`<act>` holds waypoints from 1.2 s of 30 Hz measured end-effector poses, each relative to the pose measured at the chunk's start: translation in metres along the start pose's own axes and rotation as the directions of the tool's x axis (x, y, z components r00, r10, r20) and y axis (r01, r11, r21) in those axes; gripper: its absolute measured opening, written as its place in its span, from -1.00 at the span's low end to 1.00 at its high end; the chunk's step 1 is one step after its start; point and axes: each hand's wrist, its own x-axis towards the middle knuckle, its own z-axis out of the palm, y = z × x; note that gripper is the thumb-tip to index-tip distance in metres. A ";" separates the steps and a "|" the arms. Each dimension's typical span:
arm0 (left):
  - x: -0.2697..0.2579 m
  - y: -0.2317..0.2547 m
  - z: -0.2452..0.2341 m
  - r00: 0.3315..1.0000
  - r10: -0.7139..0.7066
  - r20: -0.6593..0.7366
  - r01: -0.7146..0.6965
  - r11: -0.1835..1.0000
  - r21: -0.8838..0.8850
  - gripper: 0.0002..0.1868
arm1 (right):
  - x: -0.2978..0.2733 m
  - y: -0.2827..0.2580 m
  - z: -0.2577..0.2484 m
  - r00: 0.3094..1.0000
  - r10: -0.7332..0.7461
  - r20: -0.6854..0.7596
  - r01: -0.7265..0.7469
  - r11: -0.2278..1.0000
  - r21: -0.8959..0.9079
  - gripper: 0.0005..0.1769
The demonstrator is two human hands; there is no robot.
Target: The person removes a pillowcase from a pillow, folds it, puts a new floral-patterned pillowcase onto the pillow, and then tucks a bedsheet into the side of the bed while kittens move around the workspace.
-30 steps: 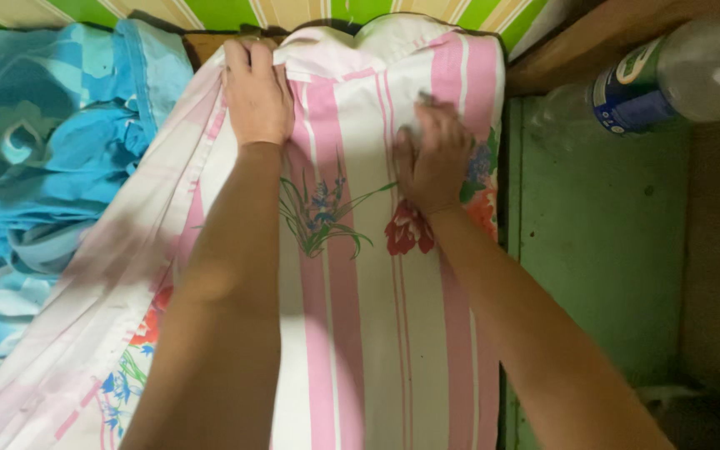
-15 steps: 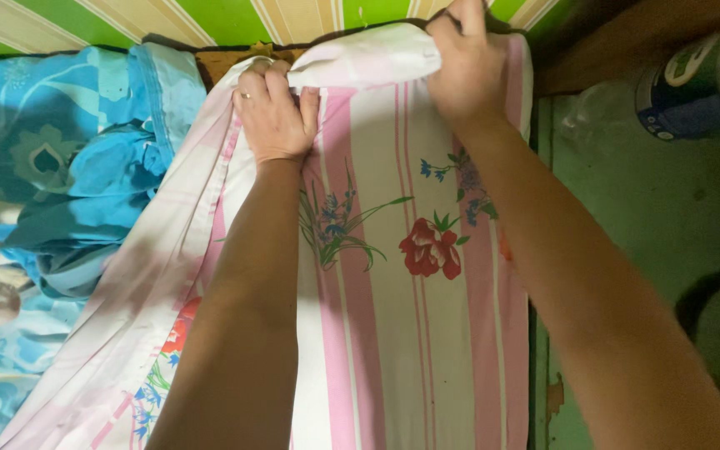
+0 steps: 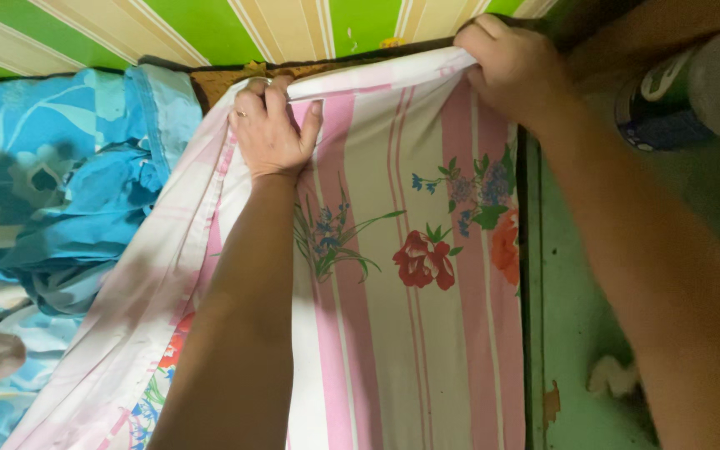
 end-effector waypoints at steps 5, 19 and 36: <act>0.000 -0.001 0.002 1.000 -0.003 -0.018 0.003 1.000 -0.002 -0.42 | -0.010 0.013 0.005 0.999 -0.021 -0.036 0.029 0.966 0.258 -0.66; -0.001 -0.004 0.003 1.000 0.008 -0.006 -0.008 1.000 0.020 -0.46 | -0.021 0.023 0.007 0.991 0.101 0.093 -0.092 0.991 -0.096 -0.63; 0.002 -0.007 0.007 0.986 0.083 -0.145 -0.086 0.996 -0.016 -0.39 | -0.051 0.004 0.086 0.678 0.621 -0.393 -0.566 0.782 0.261 -0.81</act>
